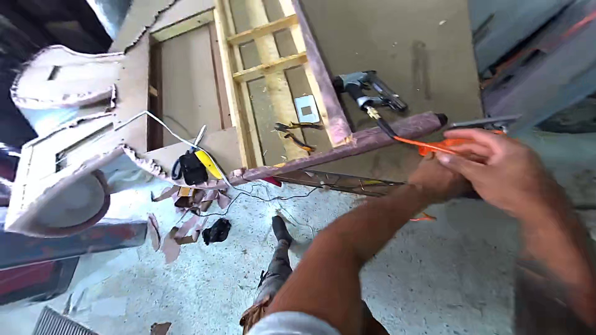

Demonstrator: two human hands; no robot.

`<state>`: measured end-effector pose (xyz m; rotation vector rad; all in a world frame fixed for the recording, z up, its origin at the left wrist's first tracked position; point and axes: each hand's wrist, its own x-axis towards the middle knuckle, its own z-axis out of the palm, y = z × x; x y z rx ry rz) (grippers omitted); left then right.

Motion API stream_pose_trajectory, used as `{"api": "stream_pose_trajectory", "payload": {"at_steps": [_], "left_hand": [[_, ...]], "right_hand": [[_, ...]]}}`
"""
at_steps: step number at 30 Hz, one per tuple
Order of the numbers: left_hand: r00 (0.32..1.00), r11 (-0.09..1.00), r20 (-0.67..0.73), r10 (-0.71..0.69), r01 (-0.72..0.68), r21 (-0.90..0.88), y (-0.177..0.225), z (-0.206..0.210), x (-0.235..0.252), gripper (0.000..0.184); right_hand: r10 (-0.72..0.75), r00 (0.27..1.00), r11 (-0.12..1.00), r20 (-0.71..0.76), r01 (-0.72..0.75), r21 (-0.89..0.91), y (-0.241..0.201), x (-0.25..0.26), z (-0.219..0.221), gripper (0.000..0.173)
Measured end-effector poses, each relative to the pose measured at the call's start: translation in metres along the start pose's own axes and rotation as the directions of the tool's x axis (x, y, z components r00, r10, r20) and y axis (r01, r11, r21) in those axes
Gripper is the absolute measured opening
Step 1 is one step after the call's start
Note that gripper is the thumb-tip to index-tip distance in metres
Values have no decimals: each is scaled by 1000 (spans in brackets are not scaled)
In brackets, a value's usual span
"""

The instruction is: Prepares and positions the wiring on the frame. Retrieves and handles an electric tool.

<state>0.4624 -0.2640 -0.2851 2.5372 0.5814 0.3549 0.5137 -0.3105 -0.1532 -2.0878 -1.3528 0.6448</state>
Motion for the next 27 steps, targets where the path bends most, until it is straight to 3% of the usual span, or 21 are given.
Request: {"api": "stream_pose_trajectory", "payload": {"at_steps": [2,5,7,9,11,13,16,19,21,22,27], "left_hand": [[997,998,-77,-22,26,50,6,19,16,36],[992,999,-124,-15,10,-36,-4,21,33,39],[997,997,-72,40,-44,-62,-19,15,41,44],[995,998,91,34,-29,-53,-30,-2,43,44],[998,998,57,2,2,-69,-41,-6,48,31],[997,993,2,-78,78,-92,-45,-4,56,30],[954,938,69,-293,300,-175,-40,-3,60,46],[939,913,124,-322,343,-222,-37,-1,52,71],[933,912,139,-331,354,-208,-36,13,47,99],[928,910,141,-346,368,-189,-37,19,46,105],[847,846,268,-460,509,-157,-33,8,61,105]], "right_hand": [[-6,1000,1000,-6,5,-24,16,6,-1,39],[-27,999,1000,-36,27,6,51,18,-1,34],[-3,999,999,-39,5,44,62,22,-7,34],[34,999,994,-40,-29,102,59,24,-11,34],[62,997,992,-37,-57,117,49,26,-16,36],[62,998,992,-20,-59,116,35,31,-19,37],[43,999,994,-22,-41,101,44,41,-20,38],[101,992,995,-72,-99,26,24,34,-24,34],[85,992,996,-92,-84,21,30,37,-22,32],[79,993,997,-88,-77,26,33,39,-22,31],[74,993,996,-97,-68,62,37,32,-24,30]]}}
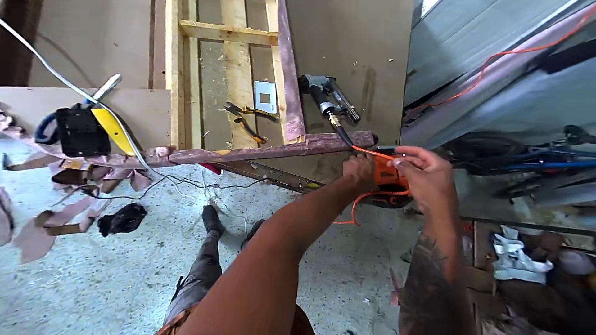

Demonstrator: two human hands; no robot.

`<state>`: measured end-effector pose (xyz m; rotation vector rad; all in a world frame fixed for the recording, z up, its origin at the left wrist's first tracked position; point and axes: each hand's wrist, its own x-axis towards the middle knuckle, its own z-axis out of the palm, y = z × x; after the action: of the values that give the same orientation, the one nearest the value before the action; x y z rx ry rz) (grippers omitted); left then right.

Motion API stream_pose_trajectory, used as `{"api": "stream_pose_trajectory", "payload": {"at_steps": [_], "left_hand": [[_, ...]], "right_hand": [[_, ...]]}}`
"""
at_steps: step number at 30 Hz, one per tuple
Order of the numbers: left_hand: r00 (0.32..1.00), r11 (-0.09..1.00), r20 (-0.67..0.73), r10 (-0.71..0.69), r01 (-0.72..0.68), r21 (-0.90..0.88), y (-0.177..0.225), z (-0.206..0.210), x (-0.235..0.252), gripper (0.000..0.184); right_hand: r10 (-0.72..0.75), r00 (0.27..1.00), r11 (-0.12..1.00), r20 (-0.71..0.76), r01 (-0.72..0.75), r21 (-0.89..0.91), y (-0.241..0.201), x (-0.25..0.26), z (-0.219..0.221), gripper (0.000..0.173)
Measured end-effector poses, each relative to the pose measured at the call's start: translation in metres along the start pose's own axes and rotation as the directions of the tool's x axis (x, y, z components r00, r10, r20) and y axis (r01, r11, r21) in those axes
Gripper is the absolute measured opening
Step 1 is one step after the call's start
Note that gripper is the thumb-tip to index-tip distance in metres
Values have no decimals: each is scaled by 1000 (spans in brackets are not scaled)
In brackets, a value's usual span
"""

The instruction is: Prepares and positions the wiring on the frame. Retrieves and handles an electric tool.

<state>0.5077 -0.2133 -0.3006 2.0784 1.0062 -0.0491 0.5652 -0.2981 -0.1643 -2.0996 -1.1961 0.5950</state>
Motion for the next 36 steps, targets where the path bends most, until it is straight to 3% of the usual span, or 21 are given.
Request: {"api": "stream_pose_trajectory", "payload": {"at_steps": [5,9,11,18,21,25,28,32,36], "left_hand": [[993,996,-89,74,-79,-49,-33,-23,-18,97],[955,983,-290,63,-110,-146,-68,-32,-73,98],[941,979,-329,77,-134,-153,-80,-38,-98,103],[933,952,-185,307,-301,61,-113,-81,-178,94],[941,947,-130,313,-298,122,-145,-102,-231,99],[990,998,-135,33,-39,-43,-191,-111,-347,97],[978,960,-73,-196,176,-220,-224,-101,-443,95],[881,845,-135,-453,376,-380,-268,-105,-569,91],[741,759,-204,-639,565,-323,-339,-150,-686,94]], "right_hand": [[31,999,999,-32,-30,31,4,-6,-5,34],[145,952,989,269,-131,-71,10,-11,-26,48],[134,942,988,309,-105,-109,19,-7,-35,44],[-69,997,990,37,73,-123,-5,23,-41,22],[-100,989,989,-106,87,-122,3,39,-40,22],[-117,987,991,-108,108,-84,18,29,-19,28],[-94,985,994,-146,86,-63,37,10,1,30],[-107,981,989,-161,89,-117,63,-7,29,32],[-131,969,977,-208,91,-195,55,-17,57,49]]}}
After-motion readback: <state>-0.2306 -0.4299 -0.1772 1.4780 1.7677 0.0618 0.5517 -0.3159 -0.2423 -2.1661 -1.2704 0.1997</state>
